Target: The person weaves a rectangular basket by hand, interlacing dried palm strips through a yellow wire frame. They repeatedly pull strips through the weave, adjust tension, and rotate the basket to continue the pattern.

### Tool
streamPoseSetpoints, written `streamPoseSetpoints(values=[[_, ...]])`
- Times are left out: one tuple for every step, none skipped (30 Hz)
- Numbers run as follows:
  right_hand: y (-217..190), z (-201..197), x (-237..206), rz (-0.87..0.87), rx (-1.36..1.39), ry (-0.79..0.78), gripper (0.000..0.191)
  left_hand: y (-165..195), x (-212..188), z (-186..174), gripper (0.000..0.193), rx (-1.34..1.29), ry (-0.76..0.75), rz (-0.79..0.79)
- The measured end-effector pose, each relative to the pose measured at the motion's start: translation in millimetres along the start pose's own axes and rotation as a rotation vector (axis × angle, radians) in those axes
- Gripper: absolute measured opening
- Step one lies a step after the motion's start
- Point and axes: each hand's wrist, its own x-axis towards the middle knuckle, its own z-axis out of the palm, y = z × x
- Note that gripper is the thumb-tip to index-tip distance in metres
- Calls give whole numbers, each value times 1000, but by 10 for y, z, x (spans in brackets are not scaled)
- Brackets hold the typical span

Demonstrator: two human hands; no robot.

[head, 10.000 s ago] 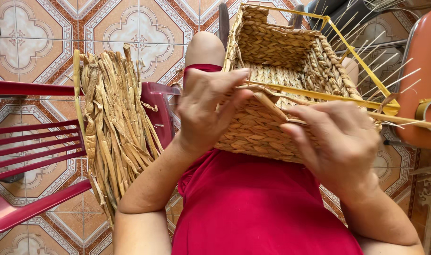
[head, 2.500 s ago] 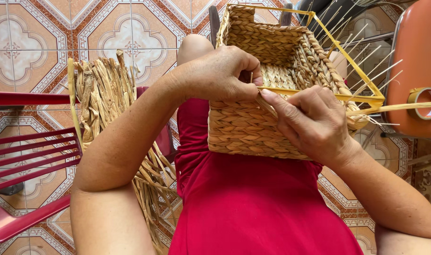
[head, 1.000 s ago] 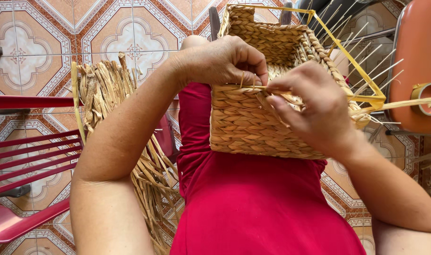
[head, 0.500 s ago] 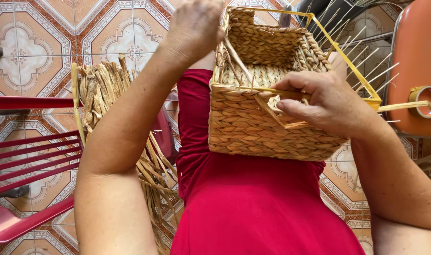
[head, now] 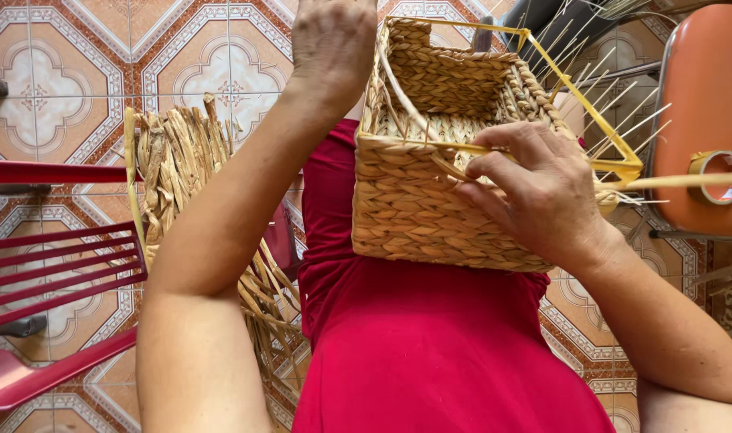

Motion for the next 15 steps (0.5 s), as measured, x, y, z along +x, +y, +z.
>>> streamPoseSetpoints(values=[[11, -2, -7, 43, 105, 15, 22, 23, -34, -74, 17, -254, 73, 21], [28, -15, -12, 83, 212, 30, 21, 38, -72, -171, 23, -505, 146, 41], [42, -24, -17, 123, 327, 39, 20, 52, -111, -280, 19, -760, 137, 167], [57, -35, -23, 110, 313, 40, 21, 82, -180, -388, 18, -1017, 117, 293], [77, -50, -34, 97, 295, 41, 22, 144, -297, -490, 23, -953, -13, 222], [95, -55, -42, 80, 275, 42, 23, 217, -441, -594, 28, -886, -140, 155], [106, -41, -47, 79, 236, 53, 23, 277, -545, -681, 32, -815, -266, 92], [109, -14, -52, 83, 194, 65, 24, 318, -596, -737, 35, -873, -271, 138], [109, 15, -59, 89, 153, 75, 24, 352, -651, -779, 39, -933, -280, 183], [107, 48, -61, 135, 142, 40, 23, 387, -707, -804, 44, -994, -291, 224], [98, 90, -57, 181, 131, 4, 23, 430, -751, -808, 49, -945, -260, 217], [92, 122, -47, 226, 118, -30, 24, 472, -780, -797, 55, -895, -227, 213], [88, 149, -27, 178, 65, -7, 22, 490, -793, -781, 60, -842, -191, 209], [80, 175, 2, 132, 11, 14, 20, 496, -801, -763, 63, -853, -187, 196], [66, 199, 37, 86, -43, 32, 19, 504, -808, -744, 66, -866, -183, 180]])
